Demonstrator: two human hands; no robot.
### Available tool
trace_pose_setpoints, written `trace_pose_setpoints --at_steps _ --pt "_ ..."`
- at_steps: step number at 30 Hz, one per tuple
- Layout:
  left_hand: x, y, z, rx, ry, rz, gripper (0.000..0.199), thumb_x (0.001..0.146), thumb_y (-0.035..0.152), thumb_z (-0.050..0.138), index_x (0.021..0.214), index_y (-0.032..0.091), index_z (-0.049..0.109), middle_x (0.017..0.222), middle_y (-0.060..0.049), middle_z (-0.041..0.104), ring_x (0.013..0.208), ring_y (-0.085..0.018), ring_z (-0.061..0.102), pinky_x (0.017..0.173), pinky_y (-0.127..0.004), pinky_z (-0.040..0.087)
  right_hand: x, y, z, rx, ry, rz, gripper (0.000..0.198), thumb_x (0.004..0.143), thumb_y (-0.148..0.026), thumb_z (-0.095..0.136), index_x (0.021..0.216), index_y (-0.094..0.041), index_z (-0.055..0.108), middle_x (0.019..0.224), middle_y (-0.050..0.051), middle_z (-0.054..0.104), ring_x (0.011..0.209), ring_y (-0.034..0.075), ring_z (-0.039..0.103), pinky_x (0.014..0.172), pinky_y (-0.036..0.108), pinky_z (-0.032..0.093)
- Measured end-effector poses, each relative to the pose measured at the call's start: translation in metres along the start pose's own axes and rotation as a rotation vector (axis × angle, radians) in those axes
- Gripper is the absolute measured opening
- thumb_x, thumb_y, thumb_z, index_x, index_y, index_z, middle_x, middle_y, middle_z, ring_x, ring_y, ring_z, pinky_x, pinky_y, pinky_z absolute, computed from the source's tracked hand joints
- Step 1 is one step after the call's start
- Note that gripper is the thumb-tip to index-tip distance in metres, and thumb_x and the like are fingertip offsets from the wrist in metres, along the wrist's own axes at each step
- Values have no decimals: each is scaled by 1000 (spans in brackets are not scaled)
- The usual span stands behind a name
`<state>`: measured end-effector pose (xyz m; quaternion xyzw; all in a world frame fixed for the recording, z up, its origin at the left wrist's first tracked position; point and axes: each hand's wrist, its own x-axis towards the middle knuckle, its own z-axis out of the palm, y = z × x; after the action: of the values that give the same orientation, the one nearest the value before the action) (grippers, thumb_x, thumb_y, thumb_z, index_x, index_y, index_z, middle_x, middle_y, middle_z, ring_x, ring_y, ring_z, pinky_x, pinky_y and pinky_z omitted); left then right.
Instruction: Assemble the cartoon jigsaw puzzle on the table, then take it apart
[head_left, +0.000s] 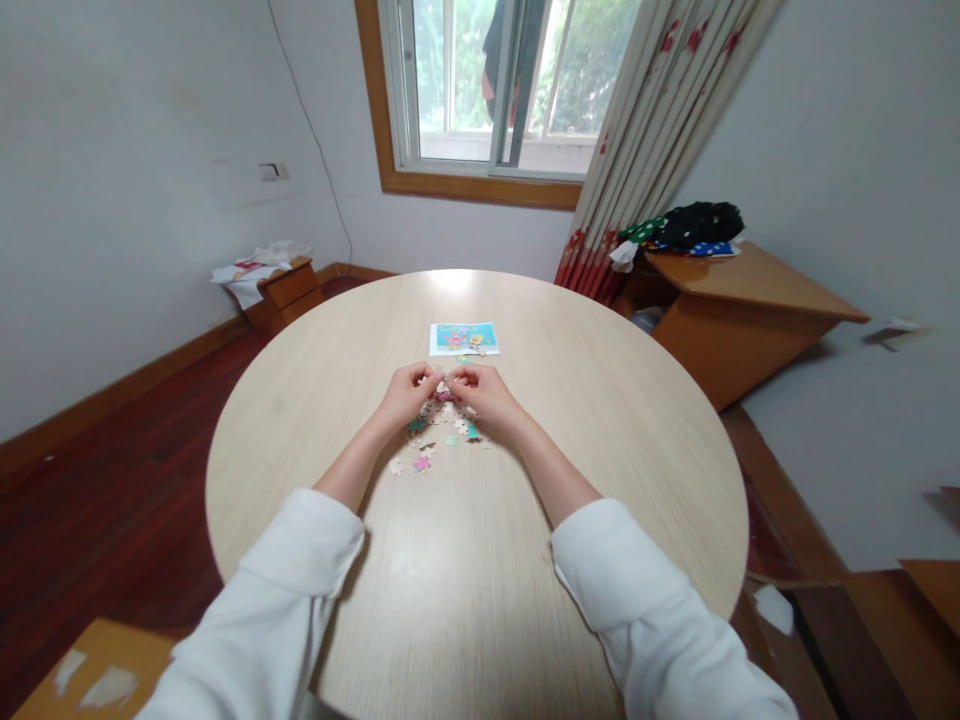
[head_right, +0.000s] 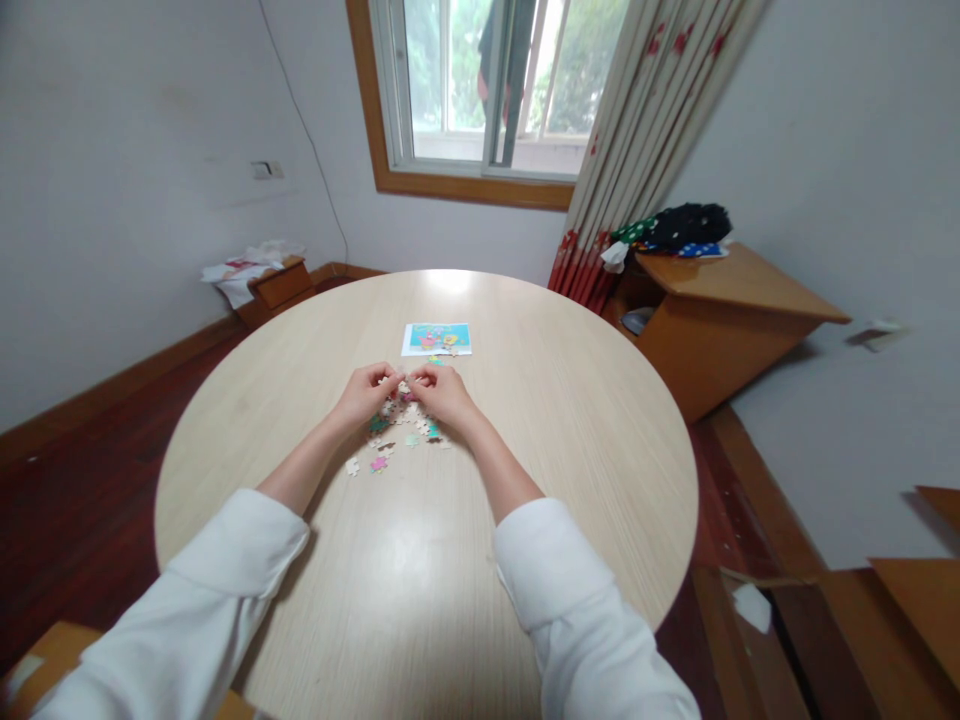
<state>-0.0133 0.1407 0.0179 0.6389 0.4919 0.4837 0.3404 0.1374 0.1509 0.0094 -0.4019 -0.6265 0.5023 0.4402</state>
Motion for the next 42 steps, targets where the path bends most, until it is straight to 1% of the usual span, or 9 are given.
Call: trace_pose_setpoints --at_steps 9,12,14,18,24,29,35,39,42 --pt "1 -3 3 -164 -8 -191 27 76 43 59 73 19 48 39 8 45 30 -7 34 36 -19 22 2 -8 -9 -74 124 -62 29 70 -42 62 57 -18 51 56 -2 55 55 11 50 58 25 40" --pt "1 -1 2 -299 -10 -273 26 77 41 60 85 18 51 48 7 52 32 -7 39 37 -20 28 1 -10 -11 -13 132 -58 28 69 -42 63 59 -18 54 59 0 59 57 12 52 59 26 42" --pt "-1 3 2 -433 -79 -332 29 76 42 62 89 17 53 59 2 58 38 -8 46 42 -22 38 -1 -11 -11 38 97 -57 28 67 -44 64 62 -18 55 60 0 59 56 12 52 58 26 41" --pt "-3 6 2 -544 -231 -300 36 70 48 67 78 14 57 66 -4 61 53 -12 55 50 -25 43 -3 -10 -8 74 -62 -14 31 65 -47 65 64 -18 55 56 -2 56 51 10 48 53 25 38" --pt "-1 1 0 -437 -42 -197 32 55 38 77 64 16 55 52 5 50 47 -7 45 48 -21 35 -5 -8 -5 -49 -37 32 30 66 -43 62 54 -19 49 46 -6 45 45 8 38 46 23 28" --pt "-3 6 -1 -403 -80 -165 30 58 40 73 62 16 56 53 3 52 52 -9 48 53 -23 38 -3 -5 -7 -175 69 -17 39 67 -47 62 49 -20 40 45 -7 37 47 8 33 49 24 26" --pt "-1 6 0 -495 -92 -231 32 61 44 70 72 16 59 59 3 49 51 -8 45 50 -22 36 2 -3 -10 -241 202 -116 48 77 -51 51 49 -22 26 48 -7 25 48 8 25 50 26 22" --pt "4 -1 -3 -353 20 -196 29 66 45 62 67 17 56 55 3 45 50 -9 41 51 -24 35 2 0 -15 -408 282 -114 37 81 -41 48 52 -20 39 53 -3 39 54 12 39 55 26 31" --pt "7 -9 -5 -34 150 -95 23 69 40 59 63 18 54 60 0 51 61 -14 49 61 -27 41 -4 3 -20 -655 325 -111 18 78 -36 57 79 -19 63 87 5 61 83 20 54 75 32 40"
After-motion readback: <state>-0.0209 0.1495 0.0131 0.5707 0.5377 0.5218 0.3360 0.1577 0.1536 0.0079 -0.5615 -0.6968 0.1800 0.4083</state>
